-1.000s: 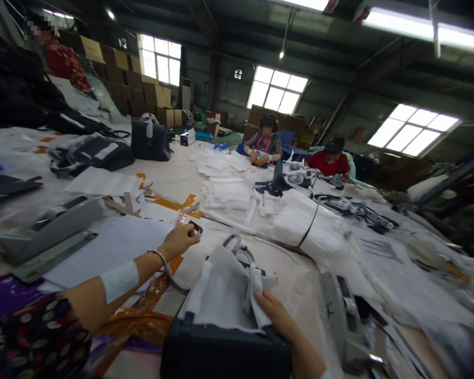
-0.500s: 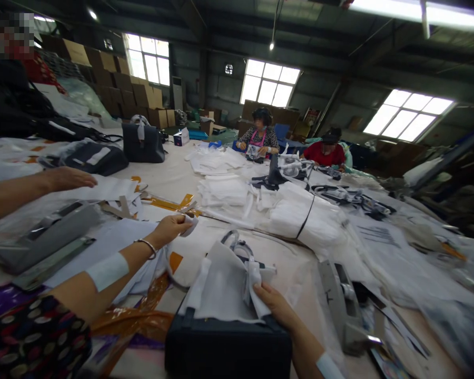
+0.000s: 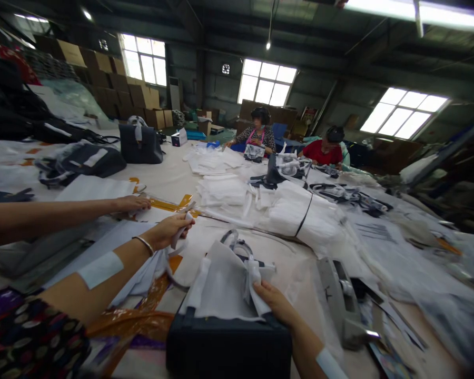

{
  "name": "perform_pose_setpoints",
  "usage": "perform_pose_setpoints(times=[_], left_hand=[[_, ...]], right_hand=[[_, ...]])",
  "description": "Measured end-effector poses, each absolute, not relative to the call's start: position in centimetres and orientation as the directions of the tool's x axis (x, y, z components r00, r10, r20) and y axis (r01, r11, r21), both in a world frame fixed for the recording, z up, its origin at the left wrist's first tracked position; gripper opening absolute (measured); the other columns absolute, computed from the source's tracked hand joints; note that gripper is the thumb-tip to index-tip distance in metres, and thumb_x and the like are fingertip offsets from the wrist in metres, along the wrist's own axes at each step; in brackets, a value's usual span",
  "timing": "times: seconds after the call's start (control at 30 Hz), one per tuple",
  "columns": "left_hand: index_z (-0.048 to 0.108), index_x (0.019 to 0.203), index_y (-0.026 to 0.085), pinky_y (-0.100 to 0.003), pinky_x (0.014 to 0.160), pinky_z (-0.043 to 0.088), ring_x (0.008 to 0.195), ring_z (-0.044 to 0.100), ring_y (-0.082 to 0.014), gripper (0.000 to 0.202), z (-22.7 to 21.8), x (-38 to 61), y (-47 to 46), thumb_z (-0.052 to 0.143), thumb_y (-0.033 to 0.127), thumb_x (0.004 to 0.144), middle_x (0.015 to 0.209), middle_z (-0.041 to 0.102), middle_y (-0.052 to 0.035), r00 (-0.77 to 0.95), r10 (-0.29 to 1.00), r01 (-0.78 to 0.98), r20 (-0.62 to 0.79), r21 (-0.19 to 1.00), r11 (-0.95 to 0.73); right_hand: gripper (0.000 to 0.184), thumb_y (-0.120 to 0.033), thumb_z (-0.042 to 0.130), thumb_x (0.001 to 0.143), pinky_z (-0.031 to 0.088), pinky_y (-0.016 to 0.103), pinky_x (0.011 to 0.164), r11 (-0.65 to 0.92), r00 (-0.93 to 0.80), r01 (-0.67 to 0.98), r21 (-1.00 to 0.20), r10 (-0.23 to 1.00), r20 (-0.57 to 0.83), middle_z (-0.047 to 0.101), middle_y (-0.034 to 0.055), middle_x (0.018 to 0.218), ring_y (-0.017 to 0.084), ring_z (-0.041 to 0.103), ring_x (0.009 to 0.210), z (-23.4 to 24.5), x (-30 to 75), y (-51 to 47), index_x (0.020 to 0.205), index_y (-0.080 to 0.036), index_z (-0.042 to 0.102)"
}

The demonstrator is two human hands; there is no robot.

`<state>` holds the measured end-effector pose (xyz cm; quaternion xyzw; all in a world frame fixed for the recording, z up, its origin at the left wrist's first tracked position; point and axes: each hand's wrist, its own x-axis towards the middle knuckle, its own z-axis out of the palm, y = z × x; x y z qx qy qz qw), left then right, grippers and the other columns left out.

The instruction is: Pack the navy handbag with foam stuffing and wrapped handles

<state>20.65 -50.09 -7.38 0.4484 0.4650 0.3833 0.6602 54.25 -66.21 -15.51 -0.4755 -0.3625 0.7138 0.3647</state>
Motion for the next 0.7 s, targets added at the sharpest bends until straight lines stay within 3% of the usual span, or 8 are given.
perform_pose_setpoints(times=[0.1, 0.17, 0.27, 0.37, 0.43, 0.53, 0.6, 0.7], left_hand=[[0.05, 0.081, 0.015, -0.014, 0.038, 0.025, 0.038, 0.027, -0.0017, 0.019, -6.8, 20.9, -51.6, 0.063, 0.029, 0.08, 0.054, 0.033, 0.0085, 0.424, 0.826, -0.263, -0.371, 0.823, 0.504], [0.048, 0.08, 0.016, -0.013, 0.037, 0.021, 0.037, 0.022, -0.0008, 0.022, -6.9, 21.1, -52.7, 0.062, 0.033, 0.083, 0.053, 0.026, 0.0096, 0.528, 0.744, -0.311, -0.41, 0.721, 0.619], [0.044, 0.082, 0.016, -0.011, 0.038, 0.022, 0.039, 0.023, 0.0003, 0.026, -8.2, 21.5, -54.3, 0.064, 0.033, 0.081, 0.056, 0.033, 0.0087, 0.58, 0.657, -0.249, -0.482, 0.663, 0.706], [0.04, 0.085, 0.019, -0.012, 0.037, 0.022, 0.038, 0.023, 0.0001, 0.027, -10.4, 21.5, -55.6, 0.064, 0.029, 0.077, 0.062, 0.044, 0.0063, 0.467, 0.645, -0.032, -0.605, 0.718, 0.696], [0.042, 0.098, 0.021, -0.015, 0.037, 0.028, 0.037, 0.027, -0.0026, 0.03, -11.8, 21.1, -56.2, 0.06, 0.026, 0.075, 0.063, 0.047, 0.0061, 0.354, 0.675, 0.181, -0.647, 0.755, 0.63], [0.033, 0.128, 0.023, -0.023, 0.045, 0.04, 0.044, 0.046, -0.0107, 0.06, -13.0, 20.3, -56.5, 0.053, 0.021, 0.072, 0.07, 0.056, 0.0023, 0.21, 0.801, 0.54, -0.561, 0.749, 0.383], [0.03, 0.138, 0.019, -0.03, 0.063, 0.049, 0.068, 0.061, -0.0187, 0.066, -13.3, 19.7, -56.3, 0.049, 0.022, 0.074, 0.088, 0.064, -0.006, 0.183, 0.885, 0.755, -0.429, 0.637, 0.153], [0.031, 0.14, 0.009, -0.038, 0.092, 0.043, 0.106, 0.058, -0.0268, 0.06, -13.1, 19.2, -55.9, 0.039, 0.028, 0.084, 0.119, 0.058, -0.0176, 0.244, 0.929, 0.908, -0.278, 0.403, -0.117]], right_hand=[[0.042, -0.052, 0.068, 0.074, 0.042, 0.026, 0.065, -0.463, -0.281, -0.182, -0.868, 0.87, -0.405, 0.064, 0.0013, 0.081, 0.012, 0.056, 0.068, -15.3, 54.2, -66.2, 0.099, -0.019, 0.061], [0.043, -0.053, 0.07, 0.071, 0.041, 0.025, 0.063, -0.46, -0.262, -0.172, -0.871, 0.874, -0.41, 0.063, 0.001, 0.078, 0.012, 0.055, 0.066, -14.9, 54.1, -66.3, 0.094, -0.017, 0.062], [0.046, -0.054, 0.071, 0.069, 0.039, 0.025, 0.06, -0.46, -0.235, -0.156, -0.874, 0.877, -0.42, 0.061, 0.0005, 0.075, 0.011, 0.052, 0.063, -14.5, 53.9, -66.4, 0.093, -0.017, 0.061], [0.048, -0.055, 0.071, 0.069, 0.037, 0.024, 0.058, -0.456, -0.24, -0.17, -0.874, 0.879, -0.412, 0.061, 0.0002, 0.076, 0.01, 0.051, 0.062, -14.5, 53.9, -66.5, 0.096, -0.017, 0.06], [0.047, -0.054, 0.071, 0.069, 0.037, 0.024, 0.059, -0.464, -0.244, -0.177, -0.868, 0.875, -0.417, 0.061, 0.0004, 0.076, 0.01, 0.051, 0.062, -14.7, 53.9, -66.5, 0.095, -0.017, 0.06], [0.044, -0.053, 0.07, 0.071, 0.037, 0.025, 0.061, -0.477, -0.25, -0.195, -0.857, 0.869, -0.427, 0.061, 0.0008, 0.076, 0.011, 0.052, 0.064, -15.2, 54.1, -66.4, 0.094, -0.016, 0.06], [0.043, -0.052, 0.069, 0.072, 0.038, 0.025, 0.062, -0.482, -0.255, -0.197, -0.853, 0.866, -0.43, 0.062, 0.0013, 0.077, 0.011, 0.053, 0.066, -15.4, 54.2, -66.4, 0.094, -0.017, 0.06], [0.041, -0.051, 0.069, 0.074, 0.039, 0.026, 0.064, -0.483, -0.257, -0.19, -0.855, 0.865, -0.431, 0.062, 0.0017, 0.079, 0.012, 0.054, 0.068, -15.4, 54.2, -66.3, 0.094, -0.017, 0.06]])
